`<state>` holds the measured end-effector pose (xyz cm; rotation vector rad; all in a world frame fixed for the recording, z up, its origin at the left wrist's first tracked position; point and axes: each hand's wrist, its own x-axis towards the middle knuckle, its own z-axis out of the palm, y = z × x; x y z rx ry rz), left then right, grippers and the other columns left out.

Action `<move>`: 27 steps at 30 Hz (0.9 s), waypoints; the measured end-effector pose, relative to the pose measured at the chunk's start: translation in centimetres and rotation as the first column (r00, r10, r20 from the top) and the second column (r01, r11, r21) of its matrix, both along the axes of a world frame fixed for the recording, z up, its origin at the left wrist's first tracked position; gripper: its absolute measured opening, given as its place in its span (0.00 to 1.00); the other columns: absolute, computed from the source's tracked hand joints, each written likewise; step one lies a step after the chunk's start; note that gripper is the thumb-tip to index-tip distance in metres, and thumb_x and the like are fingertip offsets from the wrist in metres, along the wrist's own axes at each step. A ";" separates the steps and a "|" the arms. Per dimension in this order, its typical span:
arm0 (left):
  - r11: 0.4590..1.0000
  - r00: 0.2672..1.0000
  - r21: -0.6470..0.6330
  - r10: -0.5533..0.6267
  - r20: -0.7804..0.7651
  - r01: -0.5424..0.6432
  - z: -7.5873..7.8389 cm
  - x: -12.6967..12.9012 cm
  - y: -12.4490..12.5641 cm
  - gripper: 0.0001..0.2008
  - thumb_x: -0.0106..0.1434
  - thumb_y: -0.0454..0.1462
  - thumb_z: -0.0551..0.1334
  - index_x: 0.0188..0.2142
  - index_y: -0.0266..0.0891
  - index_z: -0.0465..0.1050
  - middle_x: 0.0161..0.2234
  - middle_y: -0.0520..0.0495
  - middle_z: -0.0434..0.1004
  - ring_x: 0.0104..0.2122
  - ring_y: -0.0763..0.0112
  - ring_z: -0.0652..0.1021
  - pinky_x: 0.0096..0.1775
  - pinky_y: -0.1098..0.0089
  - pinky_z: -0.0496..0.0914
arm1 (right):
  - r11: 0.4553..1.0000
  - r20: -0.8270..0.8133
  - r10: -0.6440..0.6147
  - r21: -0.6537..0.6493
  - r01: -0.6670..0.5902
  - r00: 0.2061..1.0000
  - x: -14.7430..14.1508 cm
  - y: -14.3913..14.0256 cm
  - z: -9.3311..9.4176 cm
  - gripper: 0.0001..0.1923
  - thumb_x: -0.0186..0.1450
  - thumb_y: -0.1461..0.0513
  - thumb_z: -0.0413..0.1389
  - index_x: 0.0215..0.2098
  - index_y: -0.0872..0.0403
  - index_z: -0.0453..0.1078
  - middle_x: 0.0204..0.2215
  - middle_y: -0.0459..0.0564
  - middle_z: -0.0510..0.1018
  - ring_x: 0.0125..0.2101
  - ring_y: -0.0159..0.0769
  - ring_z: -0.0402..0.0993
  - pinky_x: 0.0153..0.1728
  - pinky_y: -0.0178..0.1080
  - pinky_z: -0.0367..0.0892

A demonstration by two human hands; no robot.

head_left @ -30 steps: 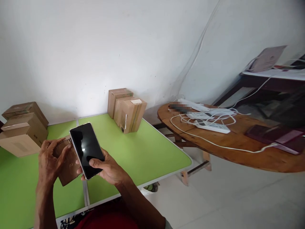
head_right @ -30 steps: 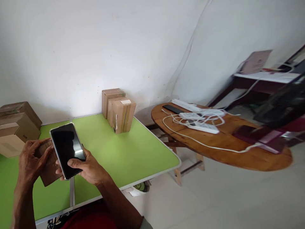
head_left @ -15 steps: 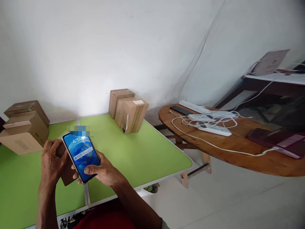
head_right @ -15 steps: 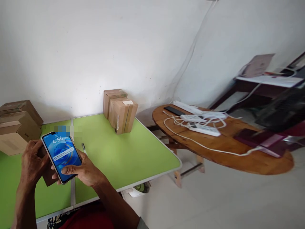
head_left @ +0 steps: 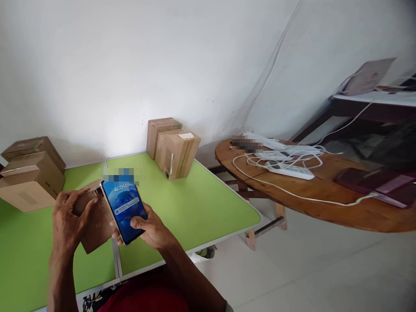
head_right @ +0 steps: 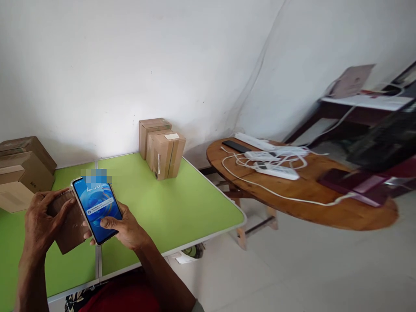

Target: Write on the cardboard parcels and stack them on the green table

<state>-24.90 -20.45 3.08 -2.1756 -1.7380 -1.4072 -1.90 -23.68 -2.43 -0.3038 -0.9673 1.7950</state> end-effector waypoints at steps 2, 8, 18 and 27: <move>1.000 1.000 0.006 -0.001 0.003 0.001 0.0 0.1 -0.1 0.25 0.68 0.57 0.68 0.52 0.43 0.88 0.46 0.40 0.80 0.47 0.51 0.82 0.51 0.55 0.78 | 0.997 0.035 -0.071 -0.032 0.072 0.997 0.9 0.3 -0.8 0.36 0.56 0.43 0.81 0.51 0.53 0.78 0.39 0.54 0.90 0.33 0.48 0.90 0.33 0.46 0.85; 1.000 1.000 0.018 -0.003 0.006 0.003 -0.3 0.1 -0.1 0.23 0.68 0.57 0.69 0.51 0.45 0.88 0.47 0.41 0.81 0.48 0.50 0.82 0.54 0.53 0.78 | 0.904 0.324 -0.356 -0.120 0.412 0.876 3.6 3.2 -5.5 0.37 0.53 0.38 0.78 0.47 0.54 0.79 0.35 0.51 0.87 0.31 0.46 0.87 0.35 0.45 0.83; 1.000 1.000 0.023 0.017 -0.007 -0.017 -0.4 0.3 -0.3 0.25 0.69 0.59 0.67 0.52 0.45 0.88 0.48 0.40 0.81 0.49 0.49 0.83 0.54 0.52 0.78 | 0.763 0.733 -0.458 0.034 0.646 0.502 6.3 7.2 -11.5 0.31 0.53 0.36 0.71 0.32 0.52 0.74 0.28 0.47 0.82 0.31 0.41 0.78 0.35 0.40 0.71; 1.000 1.000 0.023 0.002 -0.006 -0.002 -0.9 0.4 -0.9 0.26 0.70 0.60 0.66 0.52 0.44 0.88 0.49 0.38 0.81 0.49 0.49 0.83 0.51 0.53 0.79 | 0.774 0.906 -0.409 0.280 0.569 0.111 8.7 5.7 -10.1 0.12 0.69 0.53 0.67 0.36 0.51 0.74 0.34 0.53 0.85 0.39 0.47 0.82 0.44 0.41 0.69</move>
